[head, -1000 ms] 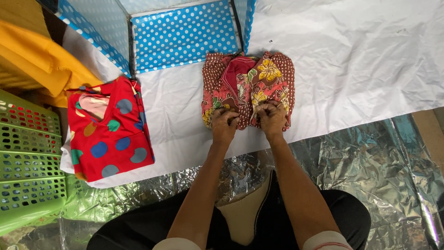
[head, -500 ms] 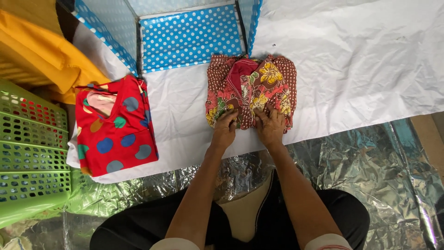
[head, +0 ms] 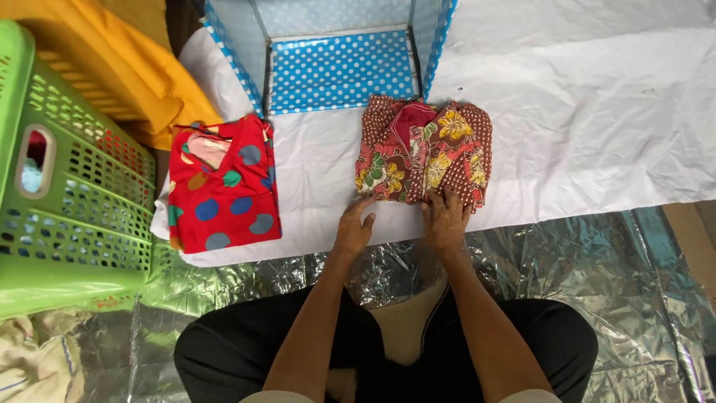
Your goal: Folding various garments and organizing them into a blue polka-dot fabric shelf unit.
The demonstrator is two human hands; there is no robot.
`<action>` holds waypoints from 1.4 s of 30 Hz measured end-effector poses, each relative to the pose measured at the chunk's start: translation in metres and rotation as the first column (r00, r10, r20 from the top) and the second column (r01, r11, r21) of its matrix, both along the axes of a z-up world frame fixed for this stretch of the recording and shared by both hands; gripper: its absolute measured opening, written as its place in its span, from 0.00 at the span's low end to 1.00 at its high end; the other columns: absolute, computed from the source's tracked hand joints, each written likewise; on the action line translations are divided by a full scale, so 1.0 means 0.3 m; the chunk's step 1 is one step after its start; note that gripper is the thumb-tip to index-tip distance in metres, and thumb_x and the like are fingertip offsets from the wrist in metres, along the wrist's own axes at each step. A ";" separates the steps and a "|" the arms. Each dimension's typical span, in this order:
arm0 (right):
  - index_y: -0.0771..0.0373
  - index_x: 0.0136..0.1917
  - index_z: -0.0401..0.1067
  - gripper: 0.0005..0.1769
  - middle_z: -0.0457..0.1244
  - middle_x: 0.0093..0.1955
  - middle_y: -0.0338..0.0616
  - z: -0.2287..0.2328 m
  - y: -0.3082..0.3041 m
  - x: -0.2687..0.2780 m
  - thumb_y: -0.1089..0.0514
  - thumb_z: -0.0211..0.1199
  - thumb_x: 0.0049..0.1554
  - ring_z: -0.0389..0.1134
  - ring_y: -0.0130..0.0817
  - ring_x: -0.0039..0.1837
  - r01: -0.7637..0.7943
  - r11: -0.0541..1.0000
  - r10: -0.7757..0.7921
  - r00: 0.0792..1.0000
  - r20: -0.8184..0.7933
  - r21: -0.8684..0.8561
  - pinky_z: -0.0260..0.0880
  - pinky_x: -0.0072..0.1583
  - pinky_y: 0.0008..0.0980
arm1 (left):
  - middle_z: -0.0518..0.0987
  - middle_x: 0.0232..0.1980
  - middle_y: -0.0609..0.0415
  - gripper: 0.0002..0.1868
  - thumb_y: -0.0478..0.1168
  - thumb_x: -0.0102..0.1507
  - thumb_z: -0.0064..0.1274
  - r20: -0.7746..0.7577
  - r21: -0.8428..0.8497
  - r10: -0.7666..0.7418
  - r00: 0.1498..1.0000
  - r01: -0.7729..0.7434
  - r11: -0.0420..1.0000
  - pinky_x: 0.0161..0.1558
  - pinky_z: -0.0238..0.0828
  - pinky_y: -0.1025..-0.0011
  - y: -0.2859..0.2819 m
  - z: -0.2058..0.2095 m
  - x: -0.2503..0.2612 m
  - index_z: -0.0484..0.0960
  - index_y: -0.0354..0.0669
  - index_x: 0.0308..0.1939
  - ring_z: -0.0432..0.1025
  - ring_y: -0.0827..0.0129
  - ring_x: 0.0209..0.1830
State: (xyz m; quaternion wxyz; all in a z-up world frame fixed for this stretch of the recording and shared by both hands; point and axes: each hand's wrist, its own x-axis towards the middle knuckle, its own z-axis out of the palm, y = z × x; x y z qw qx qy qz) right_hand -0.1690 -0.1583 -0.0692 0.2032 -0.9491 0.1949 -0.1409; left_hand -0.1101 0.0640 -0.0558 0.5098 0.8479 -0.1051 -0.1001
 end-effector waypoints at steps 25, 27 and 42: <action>0.53 0.69 0.70 0.26 0.65 0.65 0.52 0.042 0.822 0.176 0.51 0.69 0.59 0.71 0.38 0.61 -0.007 0.409 0.269 0.956 -0.113 0.912 0.76 0.59 0.31 | 0.57 0.75 0.53 0.28 0.51 0.59 0.60 0.223 0.327 0.835 0.503 -0.846 0.422 0.63 0.65 0.45 0.995 -0.234 0.012 0.71 0.72 0.63 0.61 0.47 0.70; 0.61 0.70 0.68 0.28 0.65 0.62 0.56 0.016 0.884 0.207 0.54 0.68 0.58 0.71 0.38 0.57 0.043 0.327 0.278 0.950 -0.139 0.944 0.76 0.58 0.31 | 0.52 0.78 0.49 0.35 0.53 0.57 0.62 0.189 0.290 0.874 0.447 -0.876 0.385 0.70 0.59 0.48 1.030 -0.307 0.033 0.66 0.74 0.68 0.55 0.45 0.76; 0.68 0.71 0.64 0.41 0.65 0.54 0.53 -0.049 1.072 0.359 0.44 0.75 0.55 0.70 0.37 0.47 0.204 0.357 0.183 0.942 -0.282 0.912 0.79 0.46 0.29 | 0.65 0.66 0.44 0.39 0.40 0.60 0.62 0.144 0.048 0.951 0.275 -0.962 0.270 0.69 0.60 0.51 1.007 -0.266 0.075 0.62 0.53 0.73 0.64 0.42 0.64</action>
